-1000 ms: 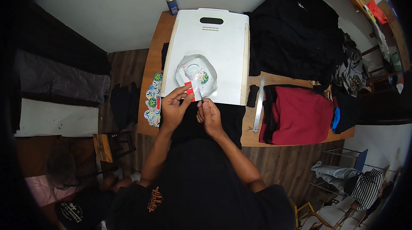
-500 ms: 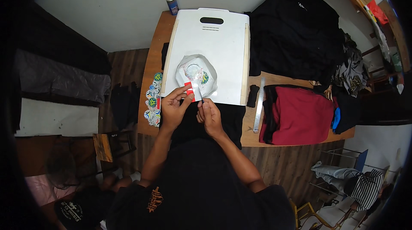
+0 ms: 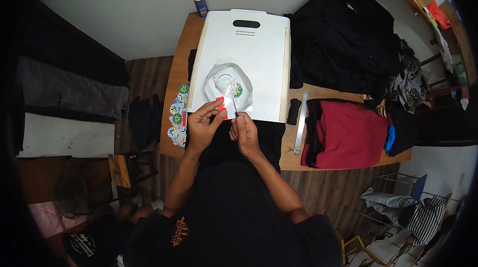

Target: Applying labels and preparing stickers for clothing items.

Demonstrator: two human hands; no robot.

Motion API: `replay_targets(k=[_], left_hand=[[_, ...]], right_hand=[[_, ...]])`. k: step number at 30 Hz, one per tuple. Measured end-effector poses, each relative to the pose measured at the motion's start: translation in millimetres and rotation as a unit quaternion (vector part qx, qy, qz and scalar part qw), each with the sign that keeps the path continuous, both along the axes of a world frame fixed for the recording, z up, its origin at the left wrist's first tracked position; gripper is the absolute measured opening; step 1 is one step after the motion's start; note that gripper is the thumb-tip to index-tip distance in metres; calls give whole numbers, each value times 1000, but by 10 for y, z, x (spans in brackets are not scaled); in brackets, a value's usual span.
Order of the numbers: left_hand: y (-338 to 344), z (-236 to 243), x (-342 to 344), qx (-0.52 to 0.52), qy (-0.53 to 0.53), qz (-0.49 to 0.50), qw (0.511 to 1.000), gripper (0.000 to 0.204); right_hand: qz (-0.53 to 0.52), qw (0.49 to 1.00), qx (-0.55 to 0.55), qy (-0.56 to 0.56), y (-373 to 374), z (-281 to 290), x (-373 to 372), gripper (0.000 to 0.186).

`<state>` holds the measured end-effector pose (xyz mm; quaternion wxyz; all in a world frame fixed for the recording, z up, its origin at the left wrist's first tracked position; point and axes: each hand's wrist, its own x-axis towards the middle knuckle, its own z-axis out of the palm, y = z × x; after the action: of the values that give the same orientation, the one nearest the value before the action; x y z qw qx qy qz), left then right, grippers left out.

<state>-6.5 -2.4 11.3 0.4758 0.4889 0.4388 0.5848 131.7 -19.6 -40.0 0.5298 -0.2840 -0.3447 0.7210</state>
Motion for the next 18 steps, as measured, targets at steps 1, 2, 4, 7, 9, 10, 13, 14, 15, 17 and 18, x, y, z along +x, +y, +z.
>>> replay_targets(k=[1, 2, 4, 7, 9, 10, 13, 14, 15, 17, 18], left_hand=[[5, -4, 6, -6, 0, -1, 1000, 33], [11, -5, 13, -5, 0, 0, 1000, 33], [16, -3, 22, -2, -1, -6, 1000, 33], [31, -26, 41, 2, -5, -9, 1000, 32], [41, -27, 74, 1, -8, -9, 1000, 33], [48, -26, 94, 0, -11, -10, 1000, 34], [62, -31, 108, -10, -2, -12, 1000, 34], [64, -32, 96, -10, -1, -13, 1000, 34], [66, -32, 84, -13, -1, -14, 1000, 34], [68, -34, 85, -15, -1, -14, 1000, 34], [68, -35, 85, -8, 1, -15, 1000, 34]], right_hand=[[-3, 1000, -1, 19, 9, 18, 7, 26], [-6, 999, -2, 38, 20, 34, 13, 25], [-5, 1000, -3, 25, 37, 64, 16, 25], [-2, 1000, 7, 7, 71, 59, 46, 26], [4, 1000, 19, 1, 102, 65, 88, 28], [6, 1000, 19, 4, 115, 79, 111, 28], [7, 1000, 19, -1, 149, 89, 129, 29], [5, 1000, 18, -8, 153, 84, 114, 29], [5, 1000, 18, -7, 154, 75, 102, 29], [-1, 1000, 17, 3, 168, 72, 107, 28], [0, 1000, 17, 3, 174, 80, 108, 28]])
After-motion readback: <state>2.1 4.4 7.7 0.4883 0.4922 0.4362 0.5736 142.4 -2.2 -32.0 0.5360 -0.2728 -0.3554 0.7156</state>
